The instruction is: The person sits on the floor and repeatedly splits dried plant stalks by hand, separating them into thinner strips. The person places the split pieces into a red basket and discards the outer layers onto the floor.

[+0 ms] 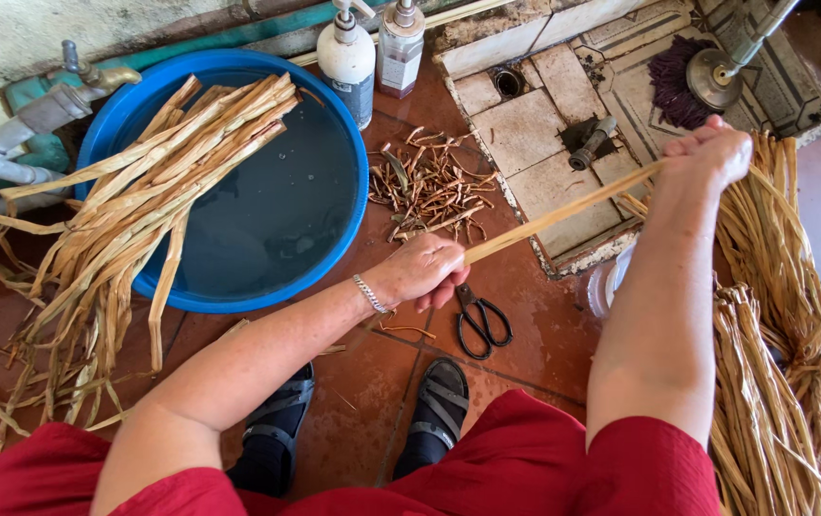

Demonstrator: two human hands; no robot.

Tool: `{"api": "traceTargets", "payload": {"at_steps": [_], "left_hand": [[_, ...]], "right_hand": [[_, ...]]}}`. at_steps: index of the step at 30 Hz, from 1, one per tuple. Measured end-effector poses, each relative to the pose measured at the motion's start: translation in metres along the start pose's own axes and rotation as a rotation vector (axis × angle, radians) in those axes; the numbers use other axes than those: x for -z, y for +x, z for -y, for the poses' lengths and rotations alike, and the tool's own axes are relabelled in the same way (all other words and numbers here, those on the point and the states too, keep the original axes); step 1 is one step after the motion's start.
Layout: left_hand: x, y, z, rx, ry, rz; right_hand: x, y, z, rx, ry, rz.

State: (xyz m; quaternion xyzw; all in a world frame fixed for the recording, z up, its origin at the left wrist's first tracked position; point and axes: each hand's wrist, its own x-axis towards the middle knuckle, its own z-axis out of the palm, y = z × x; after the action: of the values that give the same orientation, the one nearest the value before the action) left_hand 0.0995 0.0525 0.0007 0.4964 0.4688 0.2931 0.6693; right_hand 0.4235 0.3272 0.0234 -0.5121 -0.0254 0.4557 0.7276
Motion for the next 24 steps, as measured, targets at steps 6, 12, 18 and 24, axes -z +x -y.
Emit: {"api": "traceTargets", "payload": {"at_steps": [6, 12, 18, 24], "left_hand": [[0.026, -0.043, -0.008, 0.099, 0.119, 0.048], [0.053, -0.071, -0.032, 0.185, 0.212, 0.024], [0.091, -0.109, -0.044, 0.217, 0.321, -0.007], [0.146, -0.143, -0.022, 0.333, 0.409, -0.176]], "right_hand": [[0.042, 0.023, 0.040, 0.146, 0.004, -0.073], [0.049, 0.027, 0.057, 0.180, 0.092, -0.059], [0.075, 0.038, 0.067, -0.001, 0.250, 0.348], [0.024, 0.019, 0.037, 0.016, 0.192, 0.387]]}}
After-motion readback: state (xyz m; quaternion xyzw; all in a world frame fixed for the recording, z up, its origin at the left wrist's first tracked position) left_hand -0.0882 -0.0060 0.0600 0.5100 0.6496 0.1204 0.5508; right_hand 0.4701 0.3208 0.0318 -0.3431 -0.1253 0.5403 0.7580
